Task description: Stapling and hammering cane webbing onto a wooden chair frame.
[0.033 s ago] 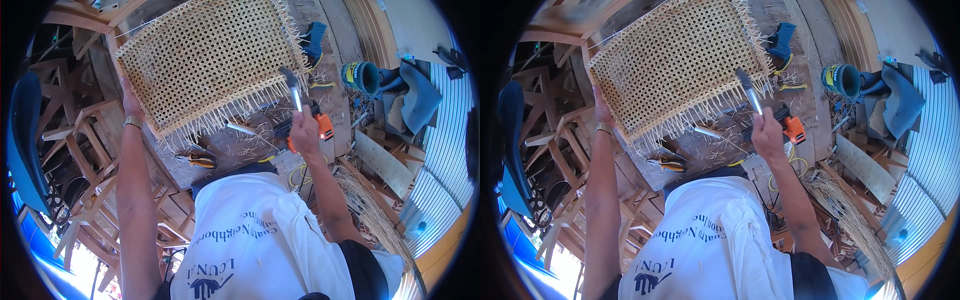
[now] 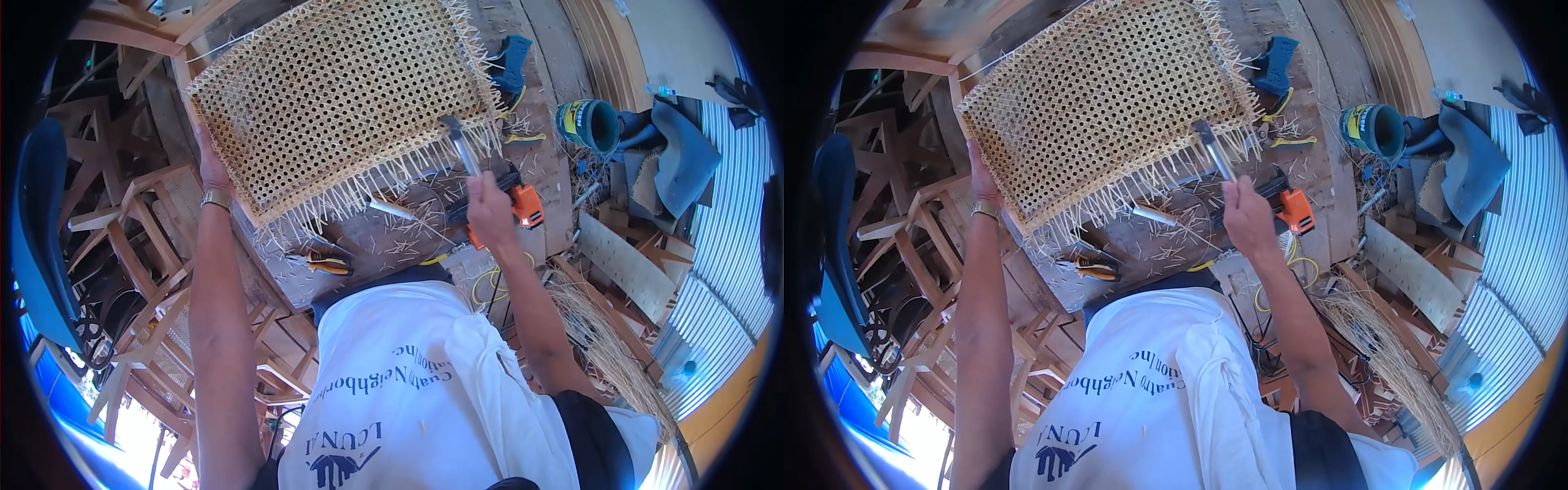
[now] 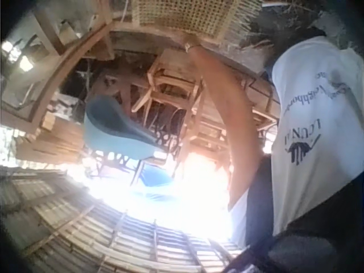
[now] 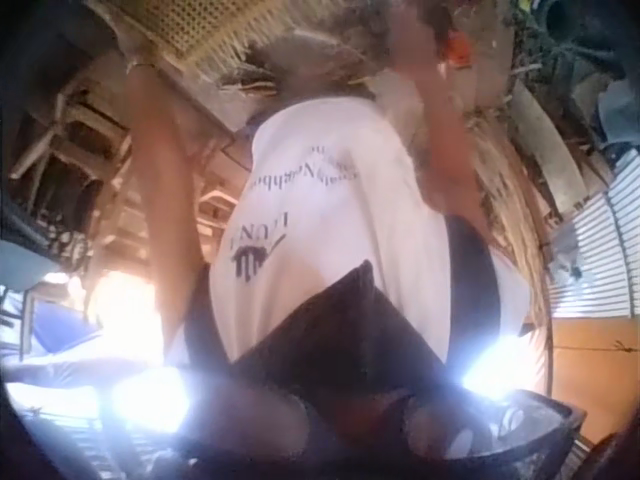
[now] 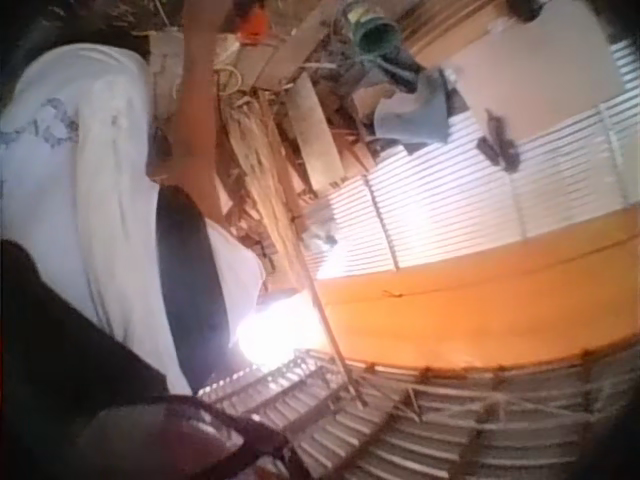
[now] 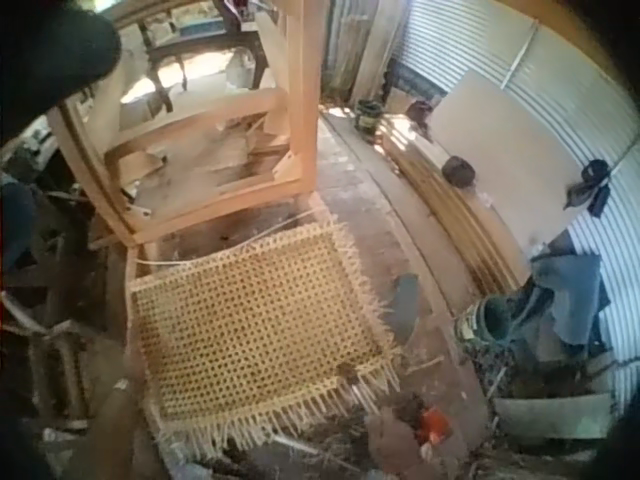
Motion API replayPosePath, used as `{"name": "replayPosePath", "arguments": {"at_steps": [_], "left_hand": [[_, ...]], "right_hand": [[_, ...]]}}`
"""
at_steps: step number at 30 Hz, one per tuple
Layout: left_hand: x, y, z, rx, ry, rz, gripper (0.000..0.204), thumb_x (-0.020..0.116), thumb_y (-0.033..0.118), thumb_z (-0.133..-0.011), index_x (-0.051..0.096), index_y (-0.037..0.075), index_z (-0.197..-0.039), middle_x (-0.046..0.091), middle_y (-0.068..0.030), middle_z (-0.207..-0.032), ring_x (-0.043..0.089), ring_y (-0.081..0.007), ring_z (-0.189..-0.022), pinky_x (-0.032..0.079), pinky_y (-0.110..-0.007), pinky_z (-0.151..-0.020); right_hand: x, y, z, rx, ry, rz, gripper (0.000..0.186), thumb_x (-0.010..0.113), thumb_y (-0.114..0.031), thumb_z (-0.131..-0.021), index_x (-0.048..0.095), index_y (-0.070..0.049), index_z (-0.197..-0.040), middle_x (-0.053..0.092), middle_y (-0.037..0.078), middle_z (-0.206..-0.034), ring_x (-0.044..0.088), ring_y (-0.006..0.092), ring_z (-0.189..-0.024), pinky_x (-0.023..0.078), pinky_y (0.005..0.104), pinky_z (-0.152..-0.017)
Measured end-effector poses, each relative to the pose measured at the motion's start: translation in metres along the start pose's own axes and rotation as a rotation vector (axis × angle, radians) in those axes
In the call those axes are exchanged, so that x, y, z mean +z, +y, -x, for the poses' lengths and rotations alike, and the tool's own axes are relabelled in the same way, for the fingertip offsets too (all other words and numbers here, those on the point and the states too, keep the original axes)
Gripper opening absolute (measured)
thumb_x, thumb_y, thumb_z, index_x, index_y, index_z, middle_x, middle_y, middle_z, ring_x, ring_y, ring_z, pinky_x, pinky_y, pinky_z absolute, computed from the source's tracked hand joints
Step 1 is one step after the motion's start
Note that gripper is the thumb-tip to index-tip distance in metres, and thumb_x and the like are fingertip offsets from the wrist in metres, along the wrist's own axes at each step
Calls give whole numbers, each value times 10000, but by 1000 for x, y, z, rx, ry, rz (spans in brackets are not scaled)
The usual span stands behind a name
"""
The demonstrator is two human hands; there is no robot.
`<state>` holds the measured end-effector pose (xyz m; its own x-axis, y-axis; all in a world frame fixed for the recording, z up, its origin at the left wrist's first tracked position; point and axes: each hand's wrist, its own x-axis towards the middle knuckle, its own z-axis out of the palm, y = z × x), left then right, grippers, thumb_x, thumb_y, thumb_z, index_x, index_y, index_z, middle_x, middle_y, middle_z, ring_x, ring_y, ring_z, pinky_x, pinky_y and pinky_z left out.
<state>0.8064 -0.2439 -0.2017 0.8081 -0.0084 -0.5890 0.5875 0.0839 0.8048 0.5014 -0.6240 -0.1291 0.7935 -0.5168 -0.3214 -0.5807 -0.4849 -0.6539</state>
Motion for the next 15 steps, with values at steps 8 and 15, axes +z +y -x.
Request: {"name": "replayPosePath", "arguments": {"at_steps": [8, 15], "left_hand": [[13, 10, 15, -51, 10, 22, 901, 441, 740, -902, 346, 82, -1510, 479, -134, -1459, 525, -293, -1275, 437, -432, -1067], [14, 10, 18, -39, 36, -11, 927, 462, 761, -875, 347, 97, -1513, 499, -131, -1444, 545, -293, -1255, 460, -439, -1041]], "right_hand": [[-24, -27, -7, -14, 48, -117, 347, 455, -303, -1058, 447, -15, -864, 484, 173, -616, 489, 350, -527, 389, 427, -514], [-16, -3, 4, -49, 56, -56, 359, 446, -308, -1063, 435, -28, -839, 432, 123, -592, 435, 235, -498, 377, 366, -493]]}}
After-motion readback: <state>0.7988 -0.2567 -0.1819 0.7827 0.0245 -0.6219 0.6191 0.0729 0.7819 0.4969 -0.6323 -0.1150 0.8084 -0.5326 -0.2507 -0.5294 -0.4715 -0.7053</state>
